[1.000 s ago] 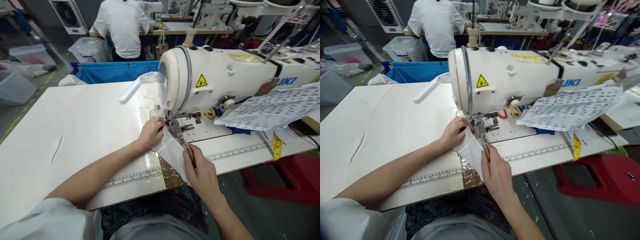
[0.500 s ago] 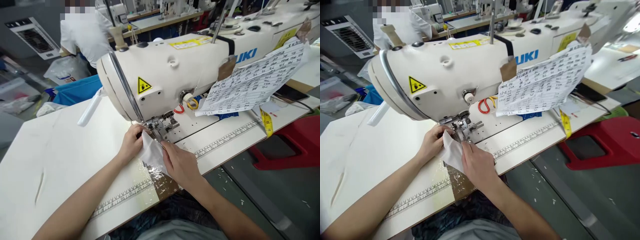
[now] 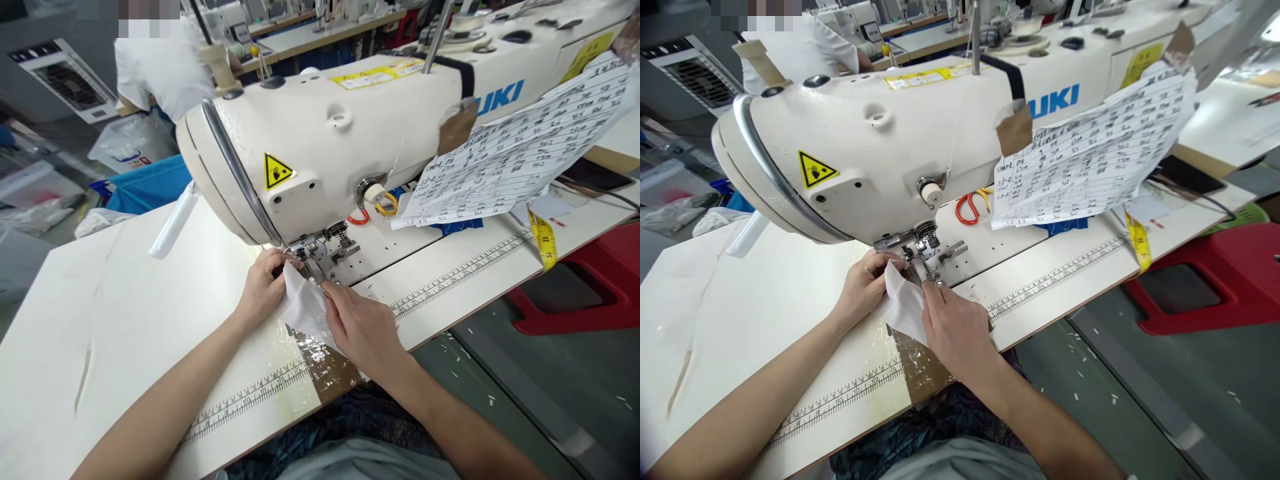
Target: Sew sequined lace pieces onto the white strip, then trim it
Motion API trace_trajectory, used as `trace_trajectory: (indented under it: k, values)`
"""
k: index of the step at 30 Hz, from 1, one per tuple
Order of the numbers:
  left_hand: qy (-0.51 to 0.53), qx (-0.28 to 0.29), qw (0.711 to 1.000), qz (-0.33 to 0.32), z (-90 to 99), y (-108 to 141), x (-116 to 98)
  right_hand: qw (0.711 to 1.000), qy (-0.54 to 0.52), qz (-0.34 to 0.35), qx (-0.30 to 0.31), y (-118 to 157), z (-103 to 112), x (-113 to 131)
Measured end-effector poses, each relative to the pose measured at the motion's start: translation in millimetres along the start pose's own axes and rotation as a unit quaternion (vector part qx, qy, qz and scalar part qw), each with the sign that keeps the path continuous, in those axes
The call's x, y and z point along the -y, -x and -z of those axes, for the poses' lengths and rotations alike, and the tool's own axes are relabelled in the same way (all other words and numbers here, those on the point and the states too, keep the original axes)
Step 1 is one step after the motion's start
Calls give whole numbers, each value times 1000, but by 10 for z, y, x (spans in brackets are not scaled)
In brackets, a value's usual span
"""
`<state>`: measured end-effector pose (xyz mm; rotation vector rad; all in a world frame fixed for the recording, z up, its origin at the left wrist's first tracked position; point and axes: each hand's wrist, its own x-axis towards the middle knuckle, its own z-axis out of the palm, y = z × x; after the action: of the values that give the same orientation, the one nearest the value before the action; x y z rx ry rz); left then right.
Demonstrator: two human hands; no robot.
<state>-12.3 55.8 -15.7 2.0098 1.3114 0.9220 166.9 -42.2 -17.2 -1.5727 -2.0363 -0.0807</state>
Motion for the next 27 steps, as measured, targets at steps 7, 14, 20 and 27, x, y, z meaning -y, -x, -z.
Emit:
trace_trajectory:
  k: [7, 14, 20, 27]
  values:
    - [-1, -3, 1000, -2, -5, -1, 9, 1000, -17, -4, -2, 6, -4, -3]
    - [0, -6, 1000, 2, 0, 0, -7, 1000, -18, -2, 0, 4, -4, -5]
    - [0, -2, 1000, 8, -4, -3, 3, 1000, -17, -6, 11, 2, -3, -1]
    - [-24, 4, 999, -24, -3, 4, 2, 999, -3, -16, 44, -21, 8, 5]
